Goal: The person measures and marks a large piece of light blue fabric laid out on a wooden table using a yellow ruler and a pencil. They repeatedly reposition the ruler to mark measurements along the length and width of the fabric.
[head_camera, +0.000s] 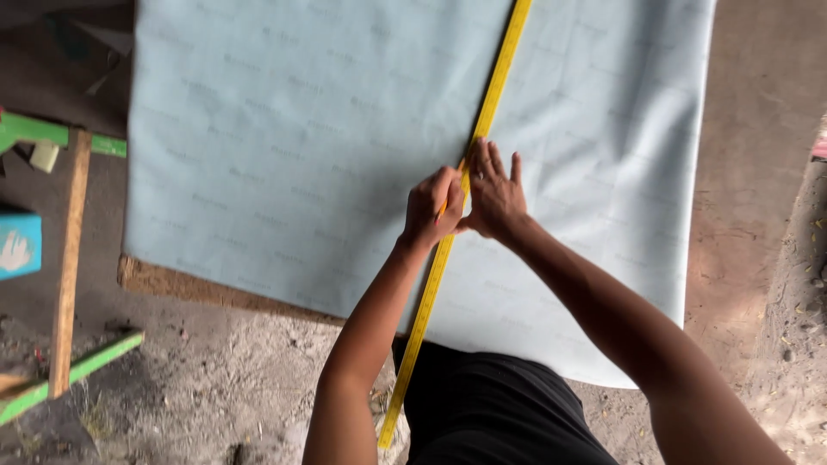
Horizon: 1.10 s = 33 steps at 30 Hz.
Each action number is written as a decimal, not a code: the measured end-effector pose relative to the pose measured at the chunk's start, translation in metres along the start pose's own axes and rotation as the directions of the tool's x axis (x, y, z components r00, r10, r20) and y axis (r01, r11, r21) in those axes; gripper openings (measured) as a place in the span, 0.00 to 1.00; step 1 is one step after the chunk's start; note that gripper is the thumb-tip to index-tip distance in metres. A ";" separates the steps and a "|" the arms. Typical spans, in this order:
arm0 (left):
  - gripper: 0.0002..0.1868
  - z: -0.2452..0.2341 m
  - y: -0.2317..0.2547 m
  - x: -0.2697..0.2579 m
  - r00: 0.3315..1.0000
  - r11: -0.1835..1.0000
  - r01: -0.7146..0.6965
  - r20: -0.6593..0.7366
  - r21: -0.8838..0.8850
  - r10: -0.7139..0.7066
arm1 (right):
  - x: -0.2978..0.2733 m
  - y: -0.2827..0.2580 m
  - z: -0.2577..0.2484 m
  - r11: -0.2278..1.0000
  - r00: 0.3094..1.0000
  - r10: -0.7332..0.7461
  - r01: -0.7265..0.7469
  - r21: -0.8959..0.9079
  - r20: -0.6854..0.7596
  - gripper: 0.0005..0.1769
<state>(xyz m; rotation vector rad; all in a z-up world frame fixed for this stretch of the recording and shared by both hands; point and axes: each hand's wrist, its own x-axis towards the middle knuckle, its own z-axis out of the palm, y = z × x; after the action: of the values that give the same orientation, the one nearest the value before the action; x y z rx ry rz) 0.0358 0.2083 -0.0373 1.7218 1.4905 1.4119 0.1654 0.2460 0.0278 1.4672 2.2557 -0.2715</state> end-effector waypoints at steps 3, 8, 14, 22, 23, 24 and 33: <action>0.05 0.031 -0.008 0.079 0.995 0.995 -0.092 -0.032 0.043 0.093 | -0.003 -0.002 -0.015 1.000 0.999 0.024 -0.023 -0.017 0.042 0.81; 0.05 0.070 -0.028 0.158 1.000 1.000 0.010 -0.022 0.010 -0.010 | -0.013 -0.011 -0.045 1.000 0.991 -0.008 0.011 -0.021 0.134 0.80; 0.06 0.018 0.000 0.087 0.983 0.985 0.149 0.097 0.081 -0.157 | -0.017 -0.009 -0.053 0.999 0.983 -0.045 0.046 -0.005 0.178 0.78; 0.07 0.042 -0.010 0.102 0.995 0.994 0.097 -0.013 0.059 -0.097 | -0.023 0.000 -0.068 0.996 0.978 -0.088 0.086 0.020 0.188 0.79; 0.07 0.050 -0.022 0.114 0.998 0.994 0.064 -0.035 0.087 -0.061 | -0.023 -0.004 -0.068 0.995 0.972 -0.100 0.099 0.018 0.212 0.79; 0.07 0.060 -0.030 0.135 0.998 0.994 0.051 -0.034 0.099 -0.048 | -0.017 -0.003 -0.046 0.995 0.975 -0.104 0.101 0.025 0.197 0.79; 0.03 0.175 -0.091 0.336 0.982 0.977 -0.071 -0.159 0.201 0.104 | -0.007 0.000 -0.033 0.979 0.975 -0.132 0.100 0.178 0.178 0.92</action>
<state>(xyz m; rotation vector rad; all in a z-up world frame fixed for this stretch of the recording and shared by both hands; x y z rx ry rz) 0.1134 0.5900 -0.0458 1.8435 1.7121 1.5338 0.1598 0.2535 0.0605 1.3277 2.2112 -0.6252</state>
